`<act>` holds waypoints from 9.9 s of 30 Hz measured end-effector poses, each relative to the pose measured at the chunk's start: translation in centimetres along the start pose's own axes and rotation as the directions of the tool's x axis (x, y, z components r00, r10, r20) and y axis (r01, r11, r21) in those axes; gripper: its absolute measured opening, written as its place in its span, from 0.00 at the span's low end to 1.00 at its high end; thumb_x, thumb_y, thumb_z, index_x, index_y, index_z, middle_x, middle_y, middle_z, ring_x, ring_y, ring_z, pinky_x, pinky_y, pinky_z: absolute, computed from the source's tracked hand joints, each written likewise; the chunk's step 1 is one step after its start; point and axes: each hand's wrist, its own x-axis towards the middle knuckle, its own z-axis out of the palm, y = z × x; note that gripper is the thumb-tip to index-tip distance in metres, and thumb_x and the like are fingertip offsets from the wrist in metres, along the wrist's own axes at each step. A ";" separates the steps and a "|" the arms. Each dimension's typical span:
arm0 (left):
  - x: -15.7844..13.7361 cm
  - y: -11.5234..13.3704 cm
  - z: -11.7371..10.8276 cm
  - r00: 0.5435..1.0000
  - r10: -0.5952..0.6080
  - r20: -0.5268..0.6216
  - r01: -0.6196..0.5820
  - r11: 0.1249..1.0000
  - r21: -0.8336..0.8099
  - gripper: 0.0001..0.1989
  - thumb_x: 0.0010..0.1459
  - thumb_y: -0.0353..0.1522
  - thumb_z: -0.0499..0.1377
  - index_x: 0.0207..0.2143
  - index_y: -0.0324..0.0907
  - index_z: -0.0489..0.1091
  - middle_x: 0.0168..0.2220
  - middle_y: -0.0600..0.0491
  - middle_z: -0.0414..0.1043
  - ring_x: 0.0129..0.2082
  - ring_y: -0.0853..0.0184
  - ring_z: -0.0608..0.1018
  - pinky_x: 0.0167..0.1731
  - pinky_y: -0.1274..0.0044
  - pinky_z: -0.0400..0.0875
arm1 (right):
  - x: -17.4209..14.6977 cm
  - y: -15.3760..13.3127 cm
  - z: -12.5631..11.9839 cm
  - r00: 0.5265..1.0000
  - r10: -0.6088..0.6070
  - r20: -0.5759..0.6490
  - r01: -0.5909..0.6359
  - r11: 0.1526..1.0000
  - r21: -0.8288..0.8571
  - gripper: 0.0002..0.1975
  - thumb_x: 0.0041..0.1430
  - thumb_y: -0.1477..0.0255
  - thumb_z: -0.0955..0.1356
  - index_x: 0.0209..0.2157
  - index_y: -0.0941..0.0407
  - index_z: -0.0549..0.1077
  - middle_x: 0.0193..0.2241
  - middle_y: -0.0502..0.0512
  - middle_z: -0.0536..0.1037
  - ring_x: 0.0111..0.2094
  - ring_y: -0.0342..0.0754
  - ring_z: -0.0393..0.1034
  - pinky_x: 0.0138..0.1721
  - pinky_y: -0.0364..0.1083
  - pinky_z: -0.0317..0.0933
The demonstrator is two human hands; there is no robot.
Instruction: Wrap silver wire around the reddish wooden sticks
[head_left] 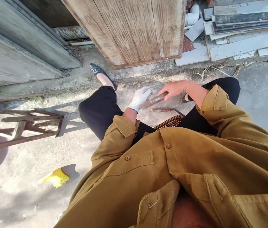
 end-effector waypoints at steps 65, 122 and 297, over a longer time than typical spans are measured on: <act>0.2 -0.7 1.1 0.969 0.146 0.197 -0.134 0.988 -0.071 0.12 0.72 0.35 0.55 0.39 0.43 0.78 0.23 0.55 0.68 0.24 0.66 0.71 0.28 0.75 0.64 | -1.7 0.7 -3.1 0.788 0.331 -0.520 -0.115 0.908 0.403 0.11 0.79 0.63 0.75 0.50 0.57 0.79 0.33 0.57 0.79 0.33 0.50 0.72 0.40 0.49 0.75; 0.3 -0.2 1.0 0.985 0.114 0.129 -0.109 0.993 -0.047 0.11 0.73 0.33 0.57 0.39 0.42 0.78 0.24 0.54 0.69 0.26 0.66 0.71 0.30 0.76 0.66 | -2.5 0.1 -3.4 0.941 0.163 -0.297 -0.030 0.914 0.404 0.13 0.70 0.69 0.80 0.36 0.55 0.76 0.28 0.49 0.75 0.29 0.45 0.70 0.35 0.44 0.69; -0.5 0.1 0.9 0.927 0.230 0.296 -0.275 0.954 0.117 0.16 0.67 0.39 0.57 0.39 0.39 0.82 0.26 0.56 0.70 0.30 0.64 0.72 0.36 0.74 0.68 | 0.9 -0.5 0.5 0.856 0.454 0.249 -0.393 0.883 -0.257 0.05 0.68 0.75 0.79 0.44 0.57 0.87 0.32 0.51 0.81 0.40 0.53 0.80 0.48 0.50 0.69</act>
